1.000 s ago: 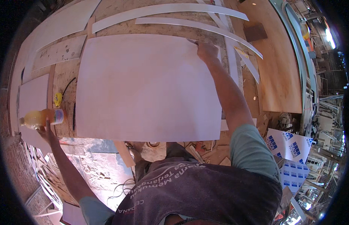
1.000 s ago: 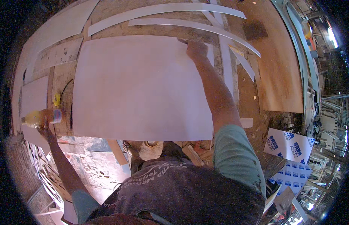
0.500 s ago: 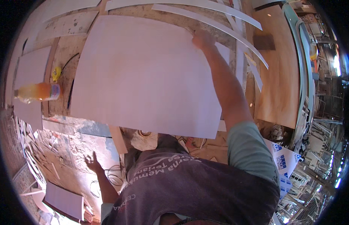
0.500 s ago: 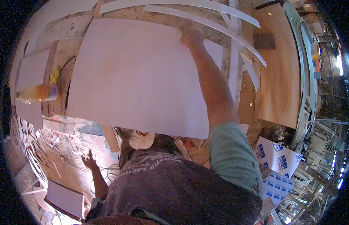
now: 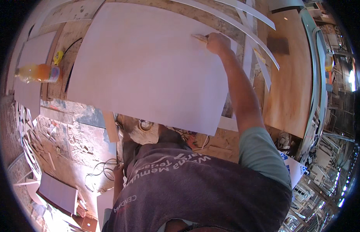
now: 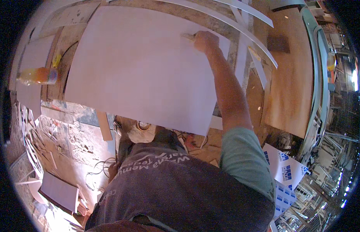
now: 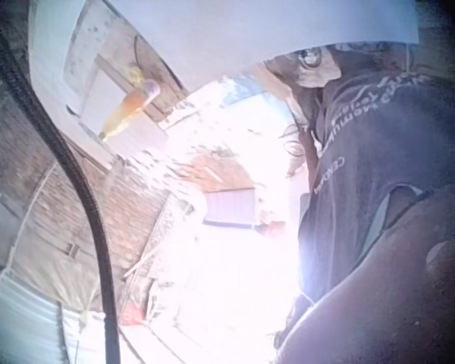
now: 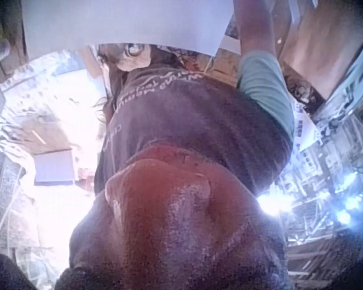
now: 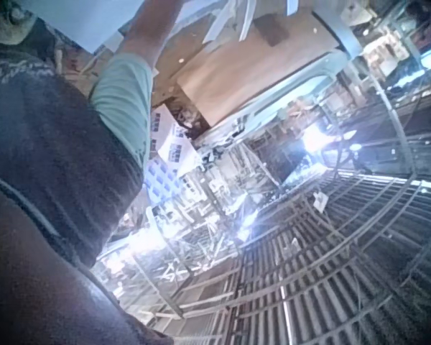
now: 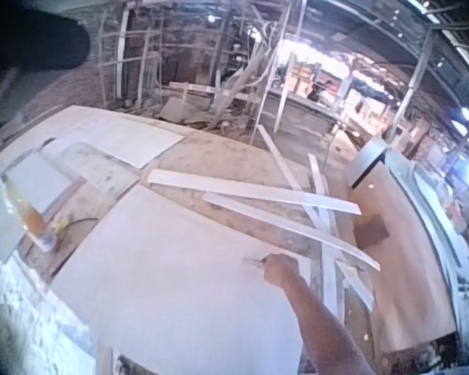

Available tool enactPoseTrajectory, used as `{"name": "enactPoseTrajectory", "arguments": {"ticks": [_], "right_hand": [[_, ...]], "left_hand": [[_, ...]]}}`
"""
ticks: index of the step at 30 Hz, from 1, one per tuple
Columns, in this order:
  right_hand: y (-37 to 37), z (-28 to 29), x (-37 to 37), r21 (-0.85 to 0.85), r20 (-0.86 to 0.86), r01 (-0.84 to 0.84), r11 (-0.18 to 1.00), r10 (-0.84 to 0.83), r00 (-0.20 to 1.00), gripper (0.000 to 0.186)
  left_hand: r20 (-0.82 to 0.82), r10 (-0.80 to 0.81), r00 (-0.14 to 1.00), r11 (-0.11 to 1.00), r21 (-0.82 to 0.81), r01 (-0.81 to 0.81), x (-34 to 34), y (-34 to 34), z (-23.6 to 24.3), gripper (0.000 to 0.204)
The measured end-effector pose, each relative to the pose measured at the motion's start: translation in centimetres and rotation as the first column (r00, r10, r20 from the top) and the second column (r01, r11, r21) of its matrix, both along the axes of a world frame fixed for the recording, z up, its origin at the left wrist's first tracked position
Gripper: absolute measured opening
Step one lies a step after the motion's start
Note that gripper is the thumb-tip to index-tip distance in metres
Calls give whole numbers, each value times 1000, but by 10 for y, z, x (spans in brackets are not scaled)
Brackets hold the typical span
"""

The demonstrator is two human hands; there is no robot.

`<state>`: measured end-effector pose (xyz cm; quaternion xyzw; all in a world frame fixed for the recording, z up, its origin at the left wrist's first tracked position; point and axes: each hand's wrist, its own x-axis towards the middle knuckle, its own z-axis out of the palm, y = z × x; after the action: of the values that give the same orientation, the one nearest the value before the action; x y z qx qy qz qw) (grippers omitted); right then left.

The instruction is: The person applies a laminate sheet to a wooden board, smoothing it down by hand and peeling off a protective film.

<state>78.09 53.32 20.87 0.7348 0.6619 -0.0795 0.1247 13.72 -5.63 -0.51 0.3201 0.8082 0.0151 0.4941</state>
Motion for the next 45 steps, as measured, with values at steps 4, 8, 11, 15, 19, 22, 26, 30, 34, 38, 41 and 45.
{"name": "enactPoseTrajectory", "arguments": {"ticks": [4, 8, 11, 15, 19, 22, 26, 30, 34, 38, 41, 45], "right_hand": [[-43, 4, 1, -2, -1, 15, 1000, -15, 1000, 24], [-91, 26, -32, -36, -54, -22, 999, 20, 998, 24], [-124, 23, -58, -34, -51, -44, 998, 42, 998, 22], [-187, 14, -81, -7, -52, -76, 997, 75, 996, 23], [-252, 16, -118, -90, -1, -16, 996, 16, 1000, 24], [-290, 9, -156, -53, -29, -62, 997, 61, 998, 20], [-351, 16, -164, -13, 6, -4, 1000, 4, 1000, 20], [-357, 29, -208, -54, -151, -108, 993, 98, 984, 26], [-391, 25, -180, -165, -76, 48, 985, -61, 995, 31], [-382, 37, -115, -45, -906, 494, 868, -244, 347, 39], [-328, 68, -69, -136, -968, 695, 706, -244, 60, 37], [-243, 74, 35, 69, -947, 667, 741, -163, 279, 35]], "left_hand": [[110, -7, 994, 1000, -8, 8, 34, 49, 7, 71], [98, 273, 957, 960, 45, -278, 39, 72, 7, 67], [128, 256, 958, 954, 125, -272, 15, 62, -6, 66], [203, 326, 923, 934, 82, -348, 7, 71, -10, 66], [189, 304, 934, 938, 114, -329, -27, 53, -22, 65], [262, 199, 944, 934, 240, -264, -105, -11, -59, 67], [189, 301, 935, 947, 58, -317, -114, -32, -79, 63], [217, -118, 969, 969, 238, 65, -177, -117, -108, 50], [18, -318, 948, 937, 156, 311, -128, -84, -77, 39], [131, 130, 983, 991, -55, -123, -80, -74, -52, 43], [163, 235, 958, 965, -158, -209, -47, -71, -37, 45], [222, 246, 943, 951, -244, -190, 17, -33, -12, 49]]}}
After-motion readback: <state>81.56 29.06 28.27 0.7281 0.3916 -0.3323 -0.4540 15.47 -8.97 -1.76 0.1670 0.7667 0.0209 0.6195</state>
